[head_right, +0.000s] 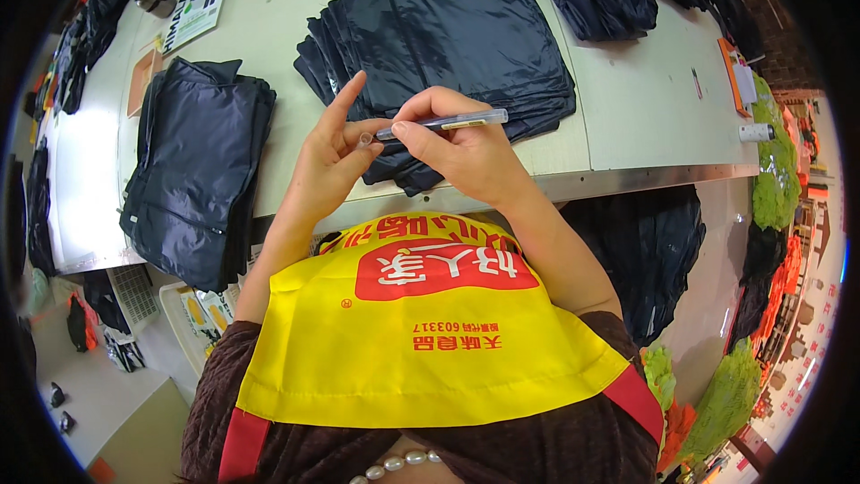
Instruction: The person writes on small white labels attached to black plastic bags using a pen. They then stack the labeled bags and place a paper insert into each bag. The person folds the bags and stacks them on the table.
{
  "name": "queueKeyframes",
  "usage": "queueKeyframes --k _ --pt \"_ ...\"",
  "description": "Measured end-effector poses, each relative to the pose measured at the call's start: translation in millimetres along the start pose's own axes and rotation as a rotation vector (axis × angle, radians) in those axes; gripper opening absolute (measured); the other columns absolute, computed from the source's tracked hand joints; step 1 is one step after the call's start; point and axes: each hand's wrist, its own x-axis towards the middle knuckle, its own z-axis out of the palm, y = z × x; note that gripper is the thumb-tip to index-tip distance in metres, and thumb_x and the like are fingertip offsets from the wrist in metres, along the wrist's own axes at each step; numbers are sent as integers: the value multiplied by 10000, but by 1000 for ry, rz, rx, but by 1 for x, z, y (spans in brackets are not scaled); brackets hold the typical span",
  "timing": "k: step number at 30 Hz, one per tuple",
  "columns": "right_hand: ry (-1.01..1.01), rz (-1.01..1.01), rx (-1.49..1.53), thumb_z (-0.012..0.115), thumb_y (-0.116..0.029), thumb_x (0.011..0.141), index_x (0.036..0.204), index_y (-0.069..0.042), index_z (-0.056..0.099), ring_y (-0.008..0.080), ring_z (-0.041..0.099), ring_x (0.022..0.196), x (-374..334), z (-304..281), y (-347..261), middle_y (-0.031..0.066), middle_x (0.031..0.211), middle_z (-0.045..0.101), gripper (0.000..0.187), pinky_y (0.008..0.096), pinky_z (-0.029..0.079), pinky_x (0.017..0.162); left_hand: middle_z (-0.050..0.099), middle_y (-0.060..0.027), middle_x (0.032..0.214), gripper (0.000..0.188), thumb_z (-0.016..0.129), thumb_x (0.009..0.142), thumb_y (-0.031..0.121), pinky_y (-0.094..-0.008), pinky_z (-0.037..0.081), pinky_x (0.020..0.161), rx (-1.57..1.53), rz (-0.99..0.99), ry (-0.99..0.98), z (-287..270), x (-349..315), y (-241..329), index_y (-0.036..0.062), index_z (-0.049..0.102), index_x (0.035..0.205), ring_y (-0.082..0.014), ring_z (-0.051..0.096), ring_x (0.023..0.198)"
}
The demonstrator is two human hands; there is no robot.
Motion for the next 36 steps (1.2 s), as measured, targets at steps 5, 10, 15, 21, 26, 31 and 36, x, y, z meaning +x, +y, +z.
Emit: queueKeyframes --k 5,10,15,21,26,31,36 --pt "16 33 -66 631 -153 856 872 -16 603 21 444 639 2 -6 8 -27 723 556 141 187 361 549 651 -102 1057 625 491 828 -91 -247 472 804 179 13 -53 1 5 10 78 336 1409 -105 594 945" --pt "15 8 -236 626 -136 849 871 -11 599 52 489 658 3 -3 15 8 742 584 130 219 407 582 640 -158 1099 520 535 845 -26 -296 477 859 322 162 -122 0 11 1 33 409 1346 -184 612 1028" --pt "71 186 55 595 -103 865 856 -25 588 67 501 543 -5 -9 20 27 679 571 79 216 409 493 647 -132 1067 385 654 810 59 -300 501 815 173 157 -171 -3 18 -9 -9 557 1177 -199 632 984" --pt "107 180 272 586 -76 864 885 1 575 75 499 512 -5 2 26 47 666 565 80 212 408 472 646 -152 854 212 665 805 174 -353 496 653 352 423 -122 -13 16 -14 5 653 933 -314 621 745" --pt "133 196 464 577 -83 872 904 -10 562 90 509 537 -8 7 35 57 675 562 81 235 424 473 643 -155 847 210 639 827 196 -373 491 645 389 476 -113 -14 12 -11 12 646 926 -325 623 754" --pt "99 228 494 578 -90 878 919 -18 553 107 527 548 -15 7 41 72 697 582 86 258 453 490 634 -166 808 226 611 843 207 -393 480 645 411 480 -162 -14 8 -9 -4 638 919 -340 612 747" --pt "28 267 430 569 -81 883 926 -11 553 119 551 566 -13 15 39 87 724 602 83 266 483 524 623 -168 782 217 586 869 197 -371 475 634 359 450 -137 -18 -4 -22 -10 630 917 -309 613 711"
